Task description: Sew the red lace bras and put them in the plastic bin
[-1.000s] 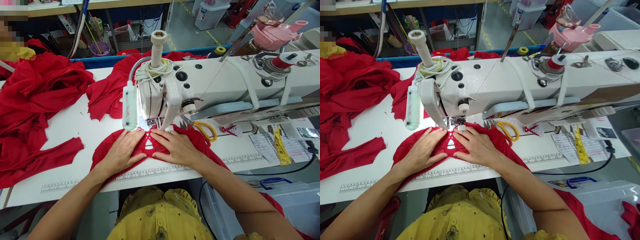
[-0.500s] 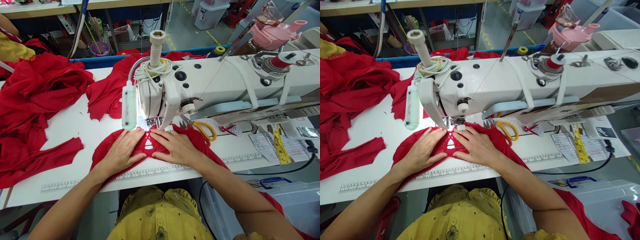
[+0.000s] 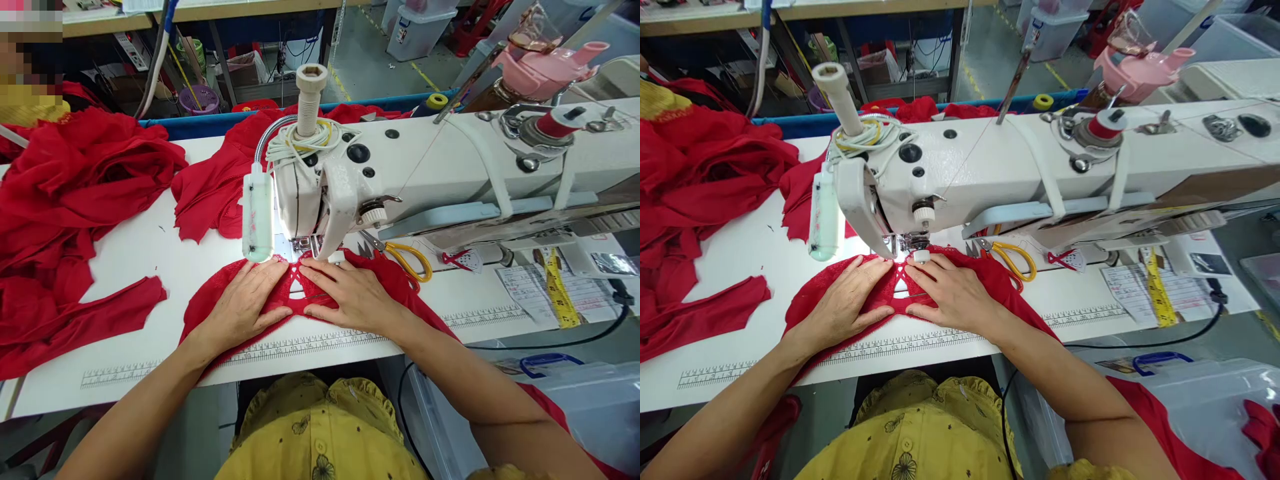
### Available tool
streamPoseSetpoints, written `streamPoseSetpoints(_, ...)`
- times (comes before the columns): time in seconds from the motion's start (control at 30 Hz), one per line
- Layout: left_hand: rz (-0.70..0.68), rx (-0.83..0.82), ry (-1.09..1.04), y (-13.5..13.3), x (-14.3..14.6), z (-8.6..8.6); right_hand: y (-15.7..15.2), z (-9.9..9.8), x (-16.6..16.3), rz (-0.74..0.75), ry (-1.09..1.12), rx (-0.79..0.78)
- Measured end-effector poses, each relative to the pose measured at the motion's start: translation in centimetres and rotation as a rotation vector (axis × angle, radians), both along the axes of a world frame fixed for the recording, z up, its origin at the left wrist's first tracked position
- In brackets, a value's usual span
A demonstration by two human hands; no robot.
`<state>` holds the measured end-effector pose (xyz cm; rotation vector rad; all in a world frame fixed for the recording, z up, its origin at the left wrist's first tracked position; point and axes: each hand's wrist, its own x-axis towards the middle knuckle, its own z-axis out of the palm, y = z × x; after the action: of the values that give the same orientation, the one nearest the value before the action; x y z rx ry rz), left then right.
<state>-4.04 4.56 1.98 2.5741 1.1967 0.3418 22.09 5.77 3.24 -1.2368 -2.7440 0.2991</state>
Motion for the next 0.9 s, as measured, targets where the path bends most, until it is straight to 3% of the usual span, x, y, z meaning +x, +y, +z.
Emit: streamPoseSetpoints(0.9, -0.043, 0.060, 0.025, -0.01, -0.07, -0.14, 0.00, 0.09, -0.08, -0.001, -0.001, 0.009)
